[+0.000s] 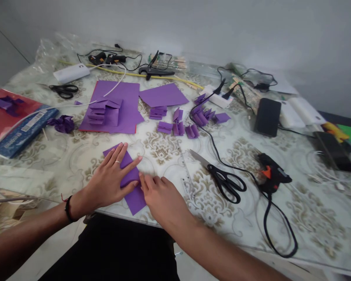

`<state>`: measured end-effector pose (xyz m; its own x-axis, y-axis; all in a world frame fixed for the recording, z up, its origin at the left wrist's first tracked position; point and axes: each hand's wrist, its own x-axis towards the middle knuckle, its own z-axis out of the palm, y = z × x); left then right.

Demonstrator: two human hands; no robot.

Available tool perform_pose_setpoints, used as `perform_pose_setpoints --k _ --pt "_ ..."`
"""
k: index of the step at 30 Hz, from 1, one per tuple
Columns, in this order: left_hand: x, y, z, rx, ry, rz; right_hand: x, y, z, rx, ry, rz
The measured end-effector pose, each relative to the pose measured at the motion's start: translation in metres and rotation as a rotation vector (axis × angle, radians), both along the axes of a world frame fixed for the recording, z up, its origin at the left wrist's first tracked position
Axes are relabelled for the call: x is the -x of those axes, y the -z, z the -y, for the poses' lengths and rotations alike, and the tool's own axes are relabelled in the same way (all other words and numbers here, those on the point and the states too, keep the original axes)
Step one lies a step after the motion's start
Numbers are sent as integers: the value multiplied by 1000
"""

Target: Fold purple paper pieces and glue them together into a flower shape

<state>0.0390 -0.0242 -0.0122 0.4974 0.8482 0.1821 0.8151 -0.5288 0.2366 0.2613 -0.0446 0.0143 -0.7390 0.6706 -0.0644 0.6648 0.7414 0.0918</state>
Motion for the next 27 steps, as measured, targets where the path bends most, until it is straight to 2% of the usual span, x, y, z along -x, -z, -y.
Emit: perform_pose_setpoints --k 5,15,22,27 --pt "0 1 -1 -8 18 -13 -21 5 17 -91 -47 -96" --pt "0 0 -2 -16 30 -54 -40 3 41 -70 -18 -137" --pt "-4 -3 -1 -4 23 -59 -51 -3 48 -43 -95 -110" --pt "-6 -1 0 -21 20 -68 -47 -8 46 -16 -49 -168"
